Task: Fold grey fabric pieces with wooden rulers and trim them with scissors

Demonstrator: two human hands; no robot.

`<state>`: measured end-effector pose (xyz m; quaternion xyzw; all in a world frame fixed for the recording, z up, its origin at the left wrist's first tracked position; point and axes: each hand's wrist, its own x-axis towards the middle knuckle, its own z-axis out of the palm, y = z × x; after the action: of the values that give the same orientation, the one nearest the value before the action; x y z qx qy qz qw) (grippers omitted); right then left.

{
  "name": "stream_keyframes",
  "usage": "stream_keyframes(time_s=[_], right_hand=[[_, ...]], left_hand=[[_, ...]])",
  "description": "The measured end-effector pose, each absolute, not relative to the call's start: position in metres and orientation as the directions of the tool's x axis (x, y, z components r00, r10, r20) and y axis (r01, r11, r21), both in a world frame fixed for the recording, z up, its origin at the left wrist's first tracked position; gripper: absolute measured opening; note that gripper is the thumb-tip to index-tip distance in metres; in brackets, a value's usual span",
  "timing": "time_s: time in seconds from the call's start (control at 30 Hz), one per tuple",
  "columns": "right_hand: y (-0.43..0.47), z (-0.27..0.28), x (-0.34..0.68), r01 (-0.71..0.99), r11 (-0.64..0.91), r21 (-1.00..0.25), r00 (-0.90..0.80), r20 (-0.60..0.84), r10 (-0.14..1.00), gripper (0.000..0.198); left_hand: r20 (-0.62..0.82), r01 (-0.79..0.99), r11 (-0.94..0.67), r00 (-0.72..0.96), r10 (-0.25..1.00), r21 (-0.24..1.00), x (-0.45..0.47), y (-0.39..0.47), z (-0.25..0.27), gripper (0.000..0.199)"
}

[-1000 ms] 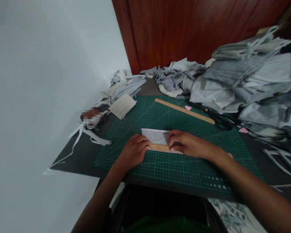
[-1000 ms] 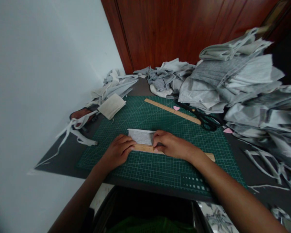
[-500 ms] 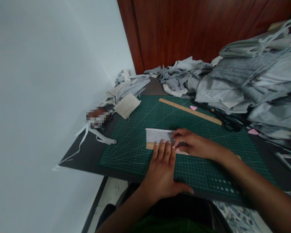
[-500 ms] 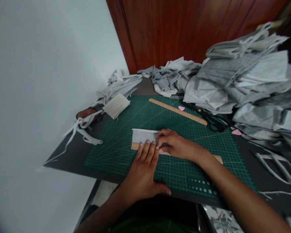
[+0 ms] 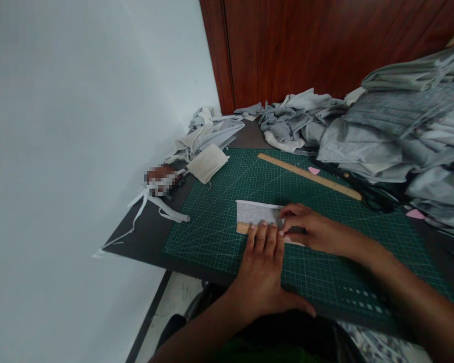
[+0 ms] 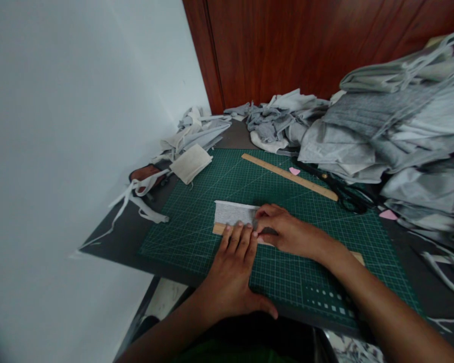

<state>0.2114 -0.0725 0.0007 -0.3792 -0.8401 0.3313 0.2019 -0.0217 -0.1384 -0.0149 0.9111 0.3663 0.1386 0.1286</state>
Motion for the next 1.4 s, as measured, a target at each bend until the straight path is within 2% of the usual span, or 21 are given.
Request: stream_keyframes(time_s=[0.17, 0.4, 0.83, 1.4], right_hand=[[-0.0734, 0.0000, 0.2115, 0.511, 0.464, -0.723, -0.622, 0.061, 0.781, 0.010], [-0.0729, 0.0006, 0.2111, 0.518, 0.442, -0.732, -0.630, 0.022, 0.776, 0.012], [-0.0745, -0.0005, 0.2126, 0.530, 0.450, -0.718, -0.617, 0.037, 0.786, 0.019], [-0.0780, 0.0050, 0.2109, 0.543, 0.440, -0.715, -0.630, 0.000, 0.777, 0.015]], left_hand=[[0.151, 0.648, -0.700, 0.693, 0.705, 0.300, -0.0221, -0.1395, -0.0144, 0.131], [0.110, 0.657, -0.686, 0.692, 0.713, 0.312, -0.0220, -0.1413, -0.0114, 0.132], [0.099, 0.656, -0.687, 0.697, 0.710, 0.312, -0.0221, -0.1414, -0.0121, 0.134], [0.108, 0.647, -0.681, 0.693, 0.712, 0.343, -0.0235, -0.1455, -0.0133, 0.133]])
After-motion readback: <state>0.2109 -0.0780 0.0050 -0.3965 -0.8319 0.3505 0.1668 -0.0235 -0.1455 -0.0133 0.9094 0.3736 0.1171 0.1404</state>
